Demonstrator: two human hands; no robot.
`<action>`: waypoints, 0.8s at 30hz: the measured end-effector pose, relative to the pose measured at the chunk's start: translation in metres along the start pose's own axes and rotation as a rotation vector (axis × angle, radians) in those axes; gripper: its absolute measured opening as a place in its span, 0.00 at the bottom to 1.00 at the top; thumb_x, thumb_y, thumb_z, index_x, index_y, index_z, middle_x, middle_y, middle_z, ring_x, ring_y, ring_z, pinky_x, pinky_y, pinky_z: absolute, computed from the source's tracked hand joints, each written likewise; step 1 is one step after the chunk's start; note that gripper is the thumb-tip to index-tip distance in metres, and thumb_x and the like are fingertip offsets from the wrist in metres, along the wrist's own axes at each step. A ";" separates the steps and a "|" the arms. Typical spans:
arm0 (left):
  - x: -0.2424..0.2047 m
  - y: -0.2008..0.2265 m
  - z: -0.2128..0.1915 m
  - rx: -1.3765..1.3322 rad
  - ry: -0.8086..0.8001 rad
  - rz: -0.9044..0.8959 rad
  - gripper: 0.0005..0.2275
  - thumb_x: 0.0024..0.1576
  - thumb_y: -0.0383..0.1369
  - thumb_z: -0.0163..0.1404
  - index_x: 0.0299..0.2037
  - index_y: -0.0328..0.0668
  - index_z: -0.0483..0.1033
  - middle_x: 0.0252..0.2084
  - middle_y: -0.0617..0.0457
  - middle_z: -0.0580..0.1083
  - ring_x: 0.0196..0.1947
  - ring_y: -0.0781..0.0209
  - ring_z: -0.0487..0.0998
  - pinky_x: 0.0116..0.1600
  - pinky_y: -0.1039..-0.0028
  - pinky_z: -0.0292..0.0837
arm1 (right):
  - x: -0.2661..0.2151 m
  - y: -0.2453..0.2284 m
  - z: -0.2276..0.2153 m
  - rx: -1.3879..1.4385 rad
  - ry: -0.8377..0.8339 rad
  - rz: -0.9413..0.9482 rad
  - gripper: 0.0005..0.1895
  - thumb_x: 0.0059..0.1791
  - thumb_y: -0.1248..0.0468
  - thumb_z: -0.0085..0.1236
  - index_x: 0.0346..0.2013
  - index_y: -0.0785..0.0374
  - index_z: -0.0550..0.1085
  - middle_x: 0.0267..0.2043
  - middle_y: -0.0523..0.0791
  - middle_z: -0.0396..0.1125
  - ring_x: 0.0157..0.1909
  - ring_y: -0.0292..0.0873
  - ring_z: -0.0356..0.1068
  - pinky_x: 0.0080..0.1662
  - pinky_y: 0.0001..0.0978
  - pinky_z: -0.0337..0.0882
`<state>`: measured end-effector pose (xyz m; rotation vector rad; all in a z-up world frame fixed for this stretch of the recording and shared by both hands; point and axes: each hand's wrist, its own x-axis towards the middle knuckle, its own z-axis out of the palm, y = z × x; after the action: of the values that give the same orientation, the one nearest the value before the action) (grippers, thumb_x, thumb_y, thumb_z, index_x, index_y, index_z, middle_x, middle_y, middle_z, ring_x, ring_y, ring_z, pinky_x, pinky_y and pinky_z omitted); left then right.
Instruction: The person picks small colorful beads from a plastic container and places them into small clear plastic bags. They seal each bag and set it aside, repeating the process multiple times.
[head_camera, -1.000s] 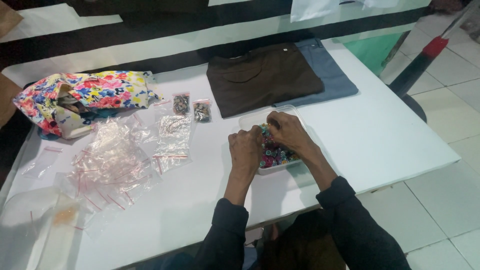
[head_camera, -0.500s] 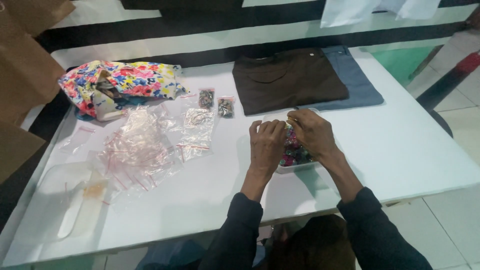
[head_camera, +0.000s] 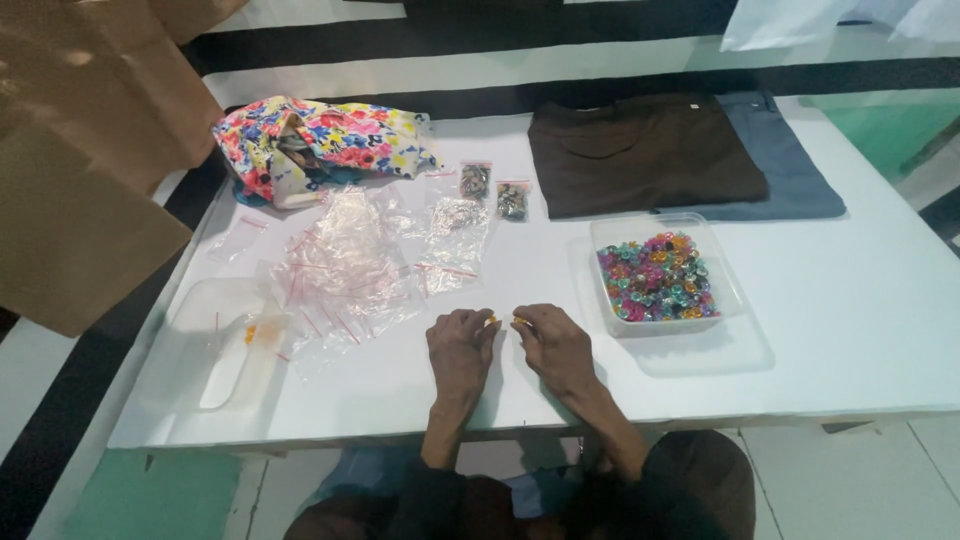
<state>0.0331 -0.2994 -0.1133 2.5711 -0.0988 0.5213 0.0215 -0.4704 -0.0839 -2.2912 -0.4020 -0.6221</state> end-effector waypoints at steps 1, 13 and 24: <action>0.000 -0.001 -0.003 -0.002 0.001 0.000 0.09 0.62 0.47 0.53 0.48 0.64 0.80 0.39 0.65 0.76 0.48 0.67 0.78 0.57 0.69 0.69 | -0.001 -0.002 0.003 -0.002 0.000 -0.002 0.08 0.53 0.59 0.60 0.43 0.57 0.79 0.39 0.45 0.76 0.42 0.44 0.78 0.40 0.31 0.80; -0.006 0.006 -0.025 -0.145 -0.210 -0.043 0.09 0.62 0.44 0.53 0.49 0.60 0.82 0.39 0.60 0.76 0.52 0.64 0.76 0.64 0.66 0.63 | -0.002 -0.018 -0.009 0.149 -0.230 0.232 0.14 0.53 0.56 0.60 0.50 0.56 0.80 0.46 0.47 0.75 0.50 0.49 0.76 0.50 0.40 0.77; -0.009 0.009 -0.035 -0.336 -0.169 -0.035 0.09 0.58 0.36 0.58 0.48 0.52 0.84 0.37 0.54 0.76 0.50 0.56 0.76 0.64 0.60 0.62 | 0.005 -0.047 -0.026 0.287 -0.264 0.284 0.14 0.53 0.62 0.58 0.52 0.62 0.79 0.50 0.53 0.75 0.52 0.55 0.77 0.53 0.47 0.78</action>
<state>0.0117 -0.2900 -0.0846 2.2775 -0.1833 0.2476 -0.0038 -0.4557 -0.0391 -2.1025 -0.2619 -0.1108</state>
